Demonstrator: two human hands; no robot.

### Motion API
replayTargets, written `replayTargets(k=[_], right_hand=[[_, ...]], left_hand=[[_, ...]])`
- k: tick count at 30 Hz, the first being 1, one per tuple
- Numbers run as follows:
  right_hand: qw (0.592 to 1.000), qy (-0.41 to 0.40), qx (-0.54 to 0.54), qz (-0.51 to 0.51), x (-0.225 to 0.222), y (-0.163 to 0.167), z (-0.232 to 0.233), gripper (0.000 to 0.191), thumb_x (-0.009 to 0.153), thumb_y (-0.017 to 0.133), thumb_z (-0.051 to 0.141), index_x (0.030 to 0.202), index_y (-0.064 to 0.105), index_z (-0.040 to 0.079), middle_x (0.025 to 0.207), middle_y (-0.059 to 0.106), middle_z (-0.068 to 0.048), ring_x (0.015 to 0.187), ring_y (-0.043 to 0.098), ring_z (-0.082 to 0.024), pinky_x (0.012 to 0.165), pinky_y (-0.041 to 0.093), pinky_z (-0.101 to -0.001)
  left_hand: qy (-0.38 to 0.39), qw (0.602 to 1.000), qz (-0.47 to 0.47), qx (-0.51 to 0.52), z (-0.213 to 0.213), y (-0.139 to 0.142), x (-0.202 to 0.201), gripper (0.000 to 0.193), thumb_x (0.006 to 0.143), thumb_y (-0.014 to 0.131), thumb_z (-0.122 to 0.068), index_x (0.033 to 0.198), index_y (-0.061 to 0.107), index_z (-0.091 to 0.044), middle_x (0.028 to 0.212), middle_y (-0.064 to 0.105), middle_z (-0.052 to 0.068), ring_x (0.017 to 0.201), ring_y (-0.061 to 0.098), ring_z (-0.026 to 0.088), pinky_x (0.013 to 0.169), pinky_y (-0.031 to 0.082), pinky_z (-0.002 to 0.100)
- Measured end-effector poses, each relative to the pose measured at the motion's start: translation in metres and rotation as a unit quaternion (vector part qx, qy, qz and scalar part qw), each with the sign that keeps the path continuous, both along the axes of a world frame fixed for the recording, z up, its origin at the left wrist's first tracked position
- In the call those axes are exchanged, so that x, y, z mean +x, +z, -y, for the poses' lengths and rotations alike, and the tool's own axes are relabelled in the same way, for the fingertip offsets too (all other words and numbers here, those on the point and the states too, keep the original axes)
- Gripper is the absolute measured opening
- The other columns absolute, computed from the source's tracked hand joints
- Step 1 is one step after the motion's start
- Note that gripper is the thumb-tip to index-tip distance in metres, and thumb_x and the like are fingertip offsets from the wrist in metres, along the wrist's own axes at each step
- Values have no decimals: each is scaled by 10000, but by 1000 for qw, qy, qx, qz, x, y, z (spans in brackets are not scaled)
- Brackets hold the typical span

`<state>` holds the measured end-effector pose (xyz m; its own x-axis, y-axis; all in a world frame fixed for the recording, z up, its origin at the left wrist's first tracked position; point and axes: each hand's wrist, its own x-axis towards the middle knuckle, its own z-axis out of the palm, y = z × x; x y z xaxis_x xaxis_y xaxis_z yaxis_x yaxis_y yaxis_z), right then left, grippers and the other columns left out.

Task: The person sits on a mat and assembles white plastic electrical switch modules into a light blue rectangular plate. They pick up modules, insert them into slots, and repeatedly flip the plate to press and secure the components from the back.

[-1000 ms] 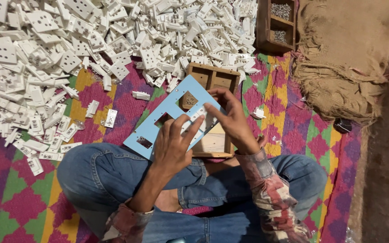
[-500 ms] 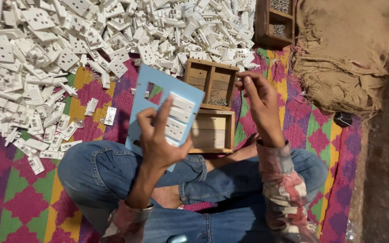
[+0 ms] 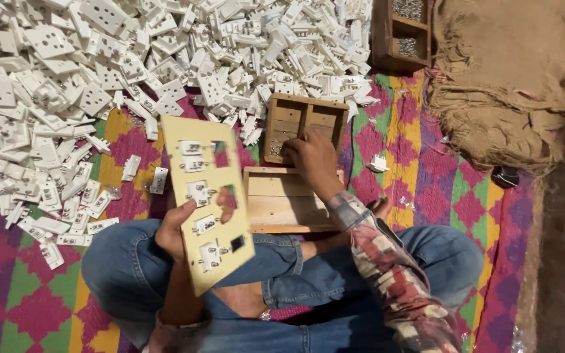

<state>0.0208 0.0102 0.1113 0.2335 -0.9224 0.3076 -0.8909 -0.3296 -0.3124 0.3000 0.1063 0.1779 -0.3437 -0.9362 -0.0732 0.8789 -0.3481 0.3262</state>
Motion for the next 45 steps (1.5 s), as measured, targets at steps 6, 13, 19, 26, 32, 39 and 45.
replayTargets(k=[6, 13, 19, 26, 32, 39, 45], right_hand=[[999, -28, -18, -13, 8, -14, -1, 135, 750, 822, 153, 878, 816, 111, 945, 604, -122, 927, 586, -313, 763, 495, -440], [998, -52, 13, -14, 8, -21, 2, 164, 759, 830, 151, 898, 804, 67, 917, 609, -137, 903, 623, -328, 774, 510, -455], [978, -149, 144, 27, 11, -18, 12, 216, 832, 738, 148, 1029, 822, 117, 870, 726, -213, 806, 698, -412, 694, 548, -507], [983, -103, 129, 75, 10, -3, 8, 235, 762, 747, 228, 894, 772, 35, 826, 707, -230, 781, 706, -412, 664, 541, -491], [981, -94, 118, 118, 8, -11, 3, 258, 864, 746, 221, 978, 686, -3, 832, 670, -222, 766, 669, -422, 652, 524, -497], [963, -159, -2, 219, -41, 40, 8, 156, 873, 740, 121, 921, 636, 15, 808, 725, -113, 720, 728, -213, 658, 575, -350], [939, -141, 61, 307, -41, 110, -52, 123, 894, 759, 75, 957, 667, 24, 847, 733, -58, 771, 705, -111, 684, 560, -250]], left_hand=[[-11, 996, -32, 77, -3, -19, -21, 575, 946, 502, -322, 1390, 444, 38, 1095, 549, 263, 962, 582, 347, 837, 526, 395], [-85, 985, -120, 85, -7, -38, -35, 587, 930, 511, -316, 1383, 479, 55, 1115, 585, 250, 962, 629, 338, 828, 550, 407], [-100, 987, -104, 74, -7, -35, -44, 570, 928, 514, -301, 1350, 469, 80, 1069, 575, 237, 934, 641, 315, 788, 561, 405], [-99, 988, -117, 26, -5, -32, -58, 550, 920, 505, -245, 1361, 462, 80, 1005, 561, 226, 900, 628, 312, 793, 551, 380], [-105, 989, -96, 39, -7, -47, -58, 550, 916, 515, -259, 1367, 465, 50, 1012, 578, 263, 856, 641, 325, 756, 555, 382], [-120, 986, -112, 28, -8, -46, -63, 544, 907, 506, -259, 1357, 472, 45, 973, 594, 279, 836, 660, 351, 738, 571, 410], [-130, 985, -107, 24, -12, -35, -69, 547, 890, 493, -229, 1359, 476, 51, 937, 627, 256, 773, 702, 318, 690, 613, 418]])
